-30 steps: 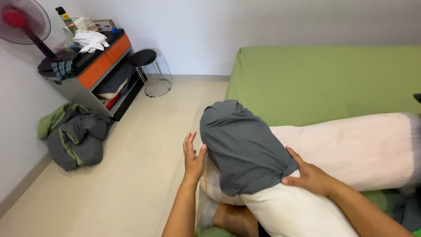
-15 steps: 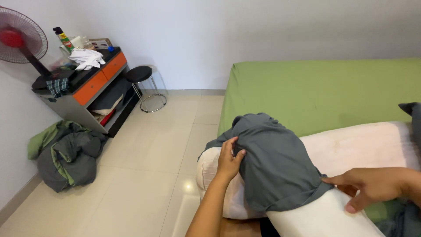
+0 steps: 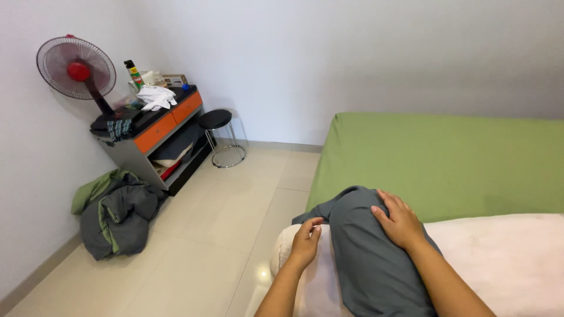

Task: The person puts a gray pillowcase onto a rectangular pillow, smoothing it and tucking the edges. They then put a gray pillowcase onto a long cylindrical pillow, pulling it over the length of the pillow.

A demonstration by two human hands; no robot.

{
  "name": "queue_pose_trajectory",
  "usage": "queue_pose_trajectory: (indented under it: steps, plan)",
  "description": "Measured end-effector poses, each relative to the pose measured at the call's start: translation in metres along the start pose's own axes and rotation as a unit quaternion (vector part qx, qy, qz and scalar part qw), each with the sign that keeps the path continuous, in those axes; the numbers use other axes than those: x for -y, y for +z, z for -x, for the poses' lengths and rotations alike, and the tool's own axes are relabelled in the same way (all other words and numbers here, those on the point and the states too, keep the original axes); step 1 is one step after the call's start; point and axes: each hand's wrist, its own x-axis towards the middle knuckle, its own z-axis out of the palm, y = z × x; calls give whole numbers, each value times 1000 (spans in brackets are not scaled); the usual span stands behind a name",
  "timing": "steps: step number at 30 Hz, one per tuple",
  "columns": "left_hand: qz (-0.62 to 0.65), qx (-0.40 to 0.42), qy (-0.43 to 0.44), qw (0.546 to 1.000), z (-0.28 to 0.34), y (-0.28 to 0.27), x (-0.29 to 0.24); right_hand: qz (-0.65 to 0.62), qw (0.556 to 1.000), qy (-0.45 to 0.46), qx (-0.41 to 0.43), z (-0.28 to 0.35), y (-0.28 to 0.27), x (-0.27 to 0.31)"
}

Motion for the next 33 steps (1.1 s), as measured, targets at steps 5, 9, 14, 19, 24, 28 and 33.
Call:
queue_pose_trajectory:
  steps: [5, 9, 14, 19, 24, 28, 33]
  plan:
    - [12, 5, 18, 1000, -30, 19, -12, -9, 989, -150, 5, 26, -38, 29]
    - [22, 8, 1, 1000, -65, 42, -8, -40, 984, -169, 35, 30, -51, 27]
    - [-81, 19, 33, 996, -48, 32, -40, -38, 997, -51, 53, 22, -43, 13]
    - [-54, 165, 161, 971, 54, 44, -69, -4, 994, 57, 92, 15, -49, 4]
    - [-39, 217, 172, 960, 79, 45, -50, -132, 985, 32, 105, 23, -46, -5]
    - [99, 41, 7, 994, 57, 36, -56, -117, 963, -230, -79, 39, -42, -3]
    - [-62, -67, 144, 985, 20, 4, -138, -17, 917, -393, -69, 76, -64, 85]
